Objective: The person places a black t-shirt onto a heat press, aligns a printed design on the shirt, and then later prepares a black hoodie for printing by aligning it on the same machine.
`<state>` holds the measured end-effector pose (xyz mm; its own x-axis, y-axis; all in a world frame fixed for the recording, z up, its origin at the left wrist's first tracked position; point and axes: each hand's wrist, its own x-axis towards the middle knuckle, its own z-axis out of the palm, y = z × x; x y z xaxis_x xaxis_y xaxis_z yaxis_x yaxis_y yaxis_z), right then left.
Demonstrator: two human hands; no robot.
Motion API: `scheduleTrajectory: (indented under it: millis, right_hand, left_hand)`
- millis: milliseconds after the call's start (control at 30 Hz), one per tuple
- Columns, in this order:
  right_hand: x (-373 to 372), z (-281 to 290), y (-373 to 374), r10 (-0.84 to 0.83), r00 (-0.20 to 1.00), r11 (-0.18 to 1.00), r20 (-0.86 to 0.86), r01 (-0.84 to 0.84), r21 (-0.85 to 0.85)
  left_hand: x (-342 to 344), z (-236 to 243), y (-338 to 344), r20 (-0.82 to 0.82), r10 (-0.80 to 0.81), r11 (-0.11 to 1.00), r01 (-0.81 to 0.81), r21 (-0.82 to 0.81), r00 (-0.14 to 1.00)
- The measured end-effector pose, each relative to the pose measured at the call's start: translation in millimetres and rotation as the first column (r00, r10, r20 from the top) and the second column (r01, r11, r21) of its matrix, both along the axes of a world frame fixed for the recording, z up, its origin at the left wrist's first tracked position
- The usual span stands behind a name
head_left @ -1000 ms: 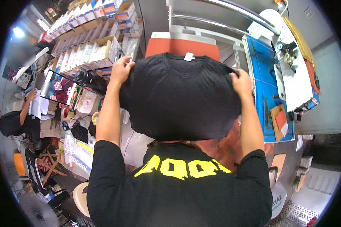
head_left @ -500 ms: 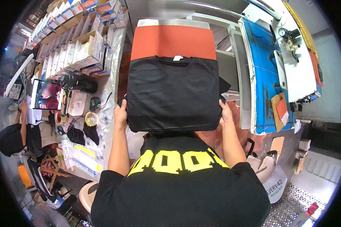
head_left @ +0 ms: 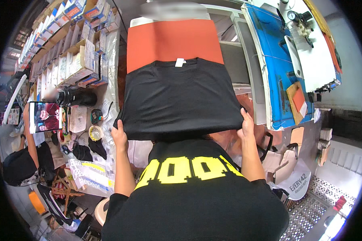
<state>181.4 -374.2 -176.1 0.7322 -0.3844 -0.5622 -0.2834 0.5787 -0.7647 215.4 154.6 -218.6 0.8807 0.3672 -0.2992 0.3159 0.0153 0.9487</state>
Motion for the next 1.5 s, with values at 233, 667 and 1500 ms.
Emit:
scheduleTrajectory:
  millis: [233,667,1500]
  right_hand:
    - [-7,-33,-4,-0.011,0.999,0.999,-0.038,0.012,0.034]
    - [35,162,-114,-0.575,0.791,-0.08,-0.21,-0.309,-0.948]
    - [106,97,150,0.919,0.371,0.201,-0.13,-0.727,-0.656]
  left_hand:
    - [-25,-62,35,-0.237,0.115,0.896,0.002,0.444,0.965]
    - [1,-75,47,-0.187,-0.154,0.986,0.164,0.037,0.97]
    - [74,156,-152,-0.069,-0.89,0.336,0.75,0.57,0.45]
